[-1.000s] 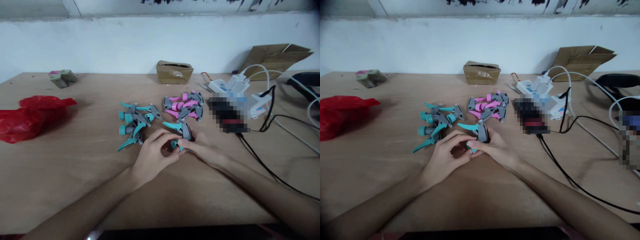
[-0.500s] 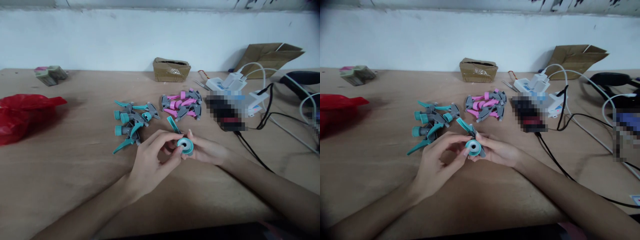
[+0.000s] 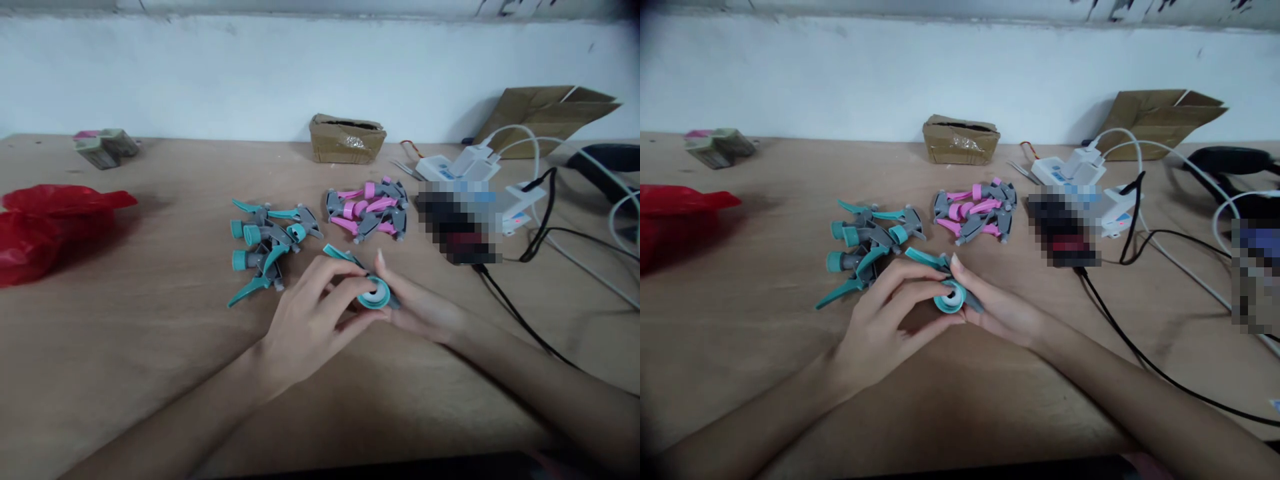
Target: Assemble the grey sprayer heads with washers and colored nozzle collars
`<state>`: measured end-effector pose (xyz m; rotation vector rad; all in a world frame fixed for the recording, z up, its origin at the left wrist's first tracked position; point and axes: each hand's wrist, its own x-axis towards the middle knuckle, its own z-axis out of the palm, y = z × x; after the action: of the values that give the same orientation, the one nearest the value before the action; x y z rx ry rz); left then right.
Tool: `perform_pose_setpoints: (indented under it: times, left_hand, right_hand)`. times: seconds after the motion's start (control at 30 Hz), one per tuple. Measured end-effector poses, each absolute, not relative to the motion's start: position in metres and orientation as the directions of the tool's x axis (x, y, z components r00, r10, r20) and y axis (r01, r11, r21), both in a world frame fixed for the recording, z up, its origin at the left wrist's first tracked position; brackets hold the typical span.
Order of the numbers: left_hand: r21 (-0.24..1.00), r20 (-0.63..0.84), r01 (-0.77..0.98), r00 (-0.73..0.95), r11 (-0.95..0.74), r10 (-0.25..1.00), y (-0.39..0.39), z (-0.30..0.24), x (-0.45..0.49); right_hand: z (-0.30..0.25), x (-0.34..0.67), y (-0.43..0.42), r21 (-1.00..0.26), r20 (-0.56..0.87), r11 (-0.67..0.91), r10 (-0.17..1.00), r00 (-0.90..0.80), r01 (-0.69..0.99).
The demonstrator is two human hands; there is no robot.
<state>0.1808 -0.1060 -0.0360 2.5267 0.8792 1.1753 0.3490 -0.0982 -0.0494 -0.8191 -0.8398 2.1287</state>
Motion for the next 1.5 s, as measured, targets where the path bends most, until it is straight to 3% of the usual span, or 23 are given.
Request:
perform_pose_setpoints:
  times: [0.3, 0.67, 0.97, 1.17, 1.37, 1.43, 1.5]
  left_hand:
    - [0.399, 0.65, 0.444, 0.479, -0.802, 0.589, -0.108, -0.035, 0.182]
    - [0.261, 0.558, 0.594, 0.55, -0.761, 0.621, -0.111, -0.03, 0.191]
    - [0.458, 0.554, 0.474, 0.51, -0.752, 0.658, -0.107, -0.038, 0.186]
    - [0.607, 0.503, 0.464, 0.404, -0.645, 0.764, -0.11, -0.035, 0.187]
    - [0.583, 0.482, 0.5, 0.423, -0.641, 0.768, -0.111, -0.037, 0.186]
    - [0.589, 0.483, 0.487, 0.428, -0.645, 0.764, -0.111, -0.037, 0.184]
    - [0.606, 0.49, 0.459, 0.427, -0.649, 0.76, -0.111, -0.037, 0.181]
  right_hand:
    - [-0.039, 0.34, -0.104, -0.772, -0.367, -0.563, 0.774, -0.516, -0.295]
    - [-0.05, 0.339, -0.102, -0.75, -0.397, -0.538, 0.832, -0.388, -0.385]
    - [-0.049, 0.341, -0.101, -0.738, -0.37, -0.524, 0.841, -0.393, -0.425]
    - [-0.049, 0.342, -0.103, -0.756, -0.371, -0.528, 0.832, -0.411, -0.386]
    - [-0.057, 0.344, -0.101, -0.894, -0.258, -0.357, 0.904, -0.34, -0.271]
    - [-0.05, 0.35, -0.099, -0.977, -0.16, -0.189, 0.959, -0.233, -0.104]
    - [-0.04, 0.359, -0.097, -0.98, 0.061, 0.075, 0.995, -0.079, 0.186]
